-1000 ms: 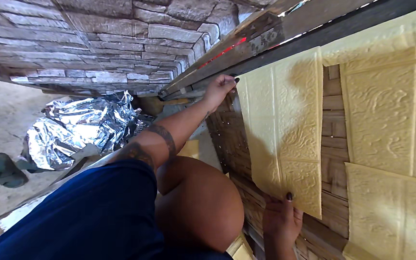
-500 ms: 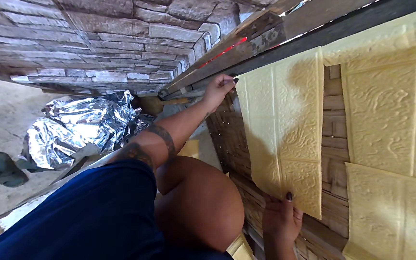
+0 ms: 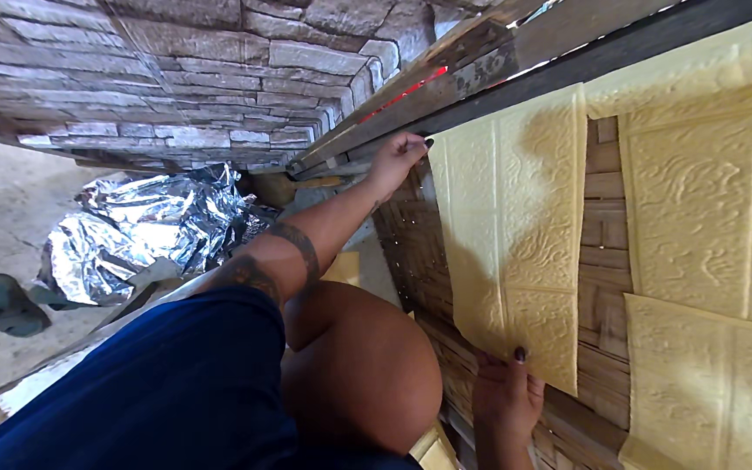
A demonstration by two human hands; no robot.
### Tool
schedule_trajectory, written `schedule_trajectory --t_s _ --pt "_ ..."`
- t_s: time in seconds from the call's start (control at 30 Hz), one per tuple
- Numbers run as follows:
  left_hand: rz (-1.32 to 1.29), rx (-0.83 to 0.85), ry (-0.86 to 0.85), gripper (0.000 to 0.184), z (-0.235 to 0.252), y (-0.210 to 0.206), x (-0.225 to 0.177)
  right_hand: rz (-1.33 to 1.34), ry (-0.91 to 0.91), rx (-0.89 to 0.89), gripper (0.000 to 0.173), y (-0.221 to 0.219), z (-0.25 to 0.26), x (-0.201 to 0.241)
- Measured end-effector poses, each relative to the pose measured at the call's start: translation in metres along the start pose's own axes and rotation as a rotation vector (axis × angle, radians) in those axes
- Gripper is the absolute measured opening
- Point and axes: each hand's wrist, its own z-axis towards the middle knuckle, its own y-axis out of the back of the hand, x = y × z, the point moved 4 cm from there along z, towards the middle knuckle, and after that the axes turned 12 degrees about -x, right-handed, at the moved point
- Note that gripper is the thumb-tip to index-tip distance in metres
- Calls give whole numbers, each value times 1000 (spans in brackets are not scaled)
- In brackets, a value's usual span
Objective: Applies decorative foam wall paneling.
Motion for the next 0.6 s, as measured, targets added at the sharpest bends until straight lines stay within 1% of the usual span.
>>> schedule_trajectory --t_s 0.47,0.53,0.6 --pt "36 0 23 22 0 -2 -6 14 -8 8 18 0 0 -1" --pt "35 -3 38 22 3 -2 -3 18 -8 2 18 0 1 -1" --pt "41 -26 56 22 9 -1 8 22 -3 13 17 1 2 -2"
